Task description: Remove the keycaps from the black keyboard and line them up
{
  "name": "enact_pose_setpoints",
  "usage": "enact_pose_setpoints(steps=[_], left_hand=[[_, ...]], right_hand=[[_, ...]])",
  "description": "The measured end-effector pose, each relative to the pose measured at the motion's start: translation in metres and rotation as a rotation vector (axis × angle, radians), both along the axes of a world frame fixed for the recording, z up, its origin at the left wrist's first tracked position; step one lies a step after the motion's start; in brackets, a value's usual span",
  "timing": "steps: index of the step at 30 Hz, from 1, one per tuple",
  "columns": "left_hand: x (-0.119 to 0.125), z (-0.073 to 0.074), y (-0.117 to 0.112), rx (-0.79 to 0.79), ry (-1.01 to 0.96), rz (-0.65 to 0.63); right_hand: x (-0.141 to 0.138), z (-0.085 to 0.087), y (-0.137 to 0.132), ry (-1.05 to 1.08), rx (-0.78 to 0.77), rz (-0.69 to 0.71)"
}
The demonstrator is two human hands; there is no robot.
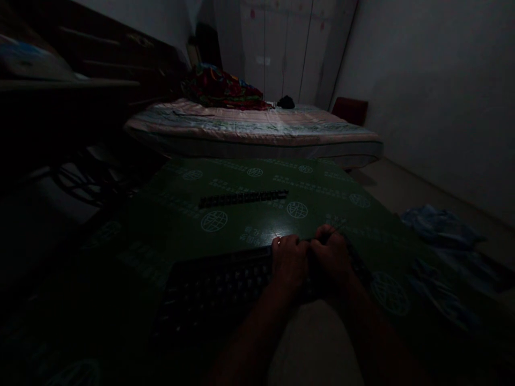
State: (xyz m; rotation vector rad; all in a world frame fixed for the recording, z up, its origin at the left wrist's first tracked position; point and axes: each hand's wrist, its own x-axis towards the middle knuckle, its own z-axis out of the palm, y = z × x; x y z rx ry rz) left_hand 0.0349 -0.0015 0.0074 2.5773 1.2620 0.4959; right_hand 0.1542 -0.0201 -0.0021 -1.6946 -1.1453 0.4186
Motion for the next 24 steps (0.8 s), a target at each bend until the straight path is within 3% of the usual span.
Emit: enact_pose_setpoints(steps=[6,24], left_hand=[[0.0008,-0.0004,0.0013,-0.031,-0.037,-0.013],[-0.0017,-0.0032,0.0022,-0.056,-0.142,-0.022]], right_hand=[[0.0026,0.0024,0.0011,-0.001,0.052,-0.053],[0.0049,0.0091,0.0016,0.084,0.047,-0.035]])
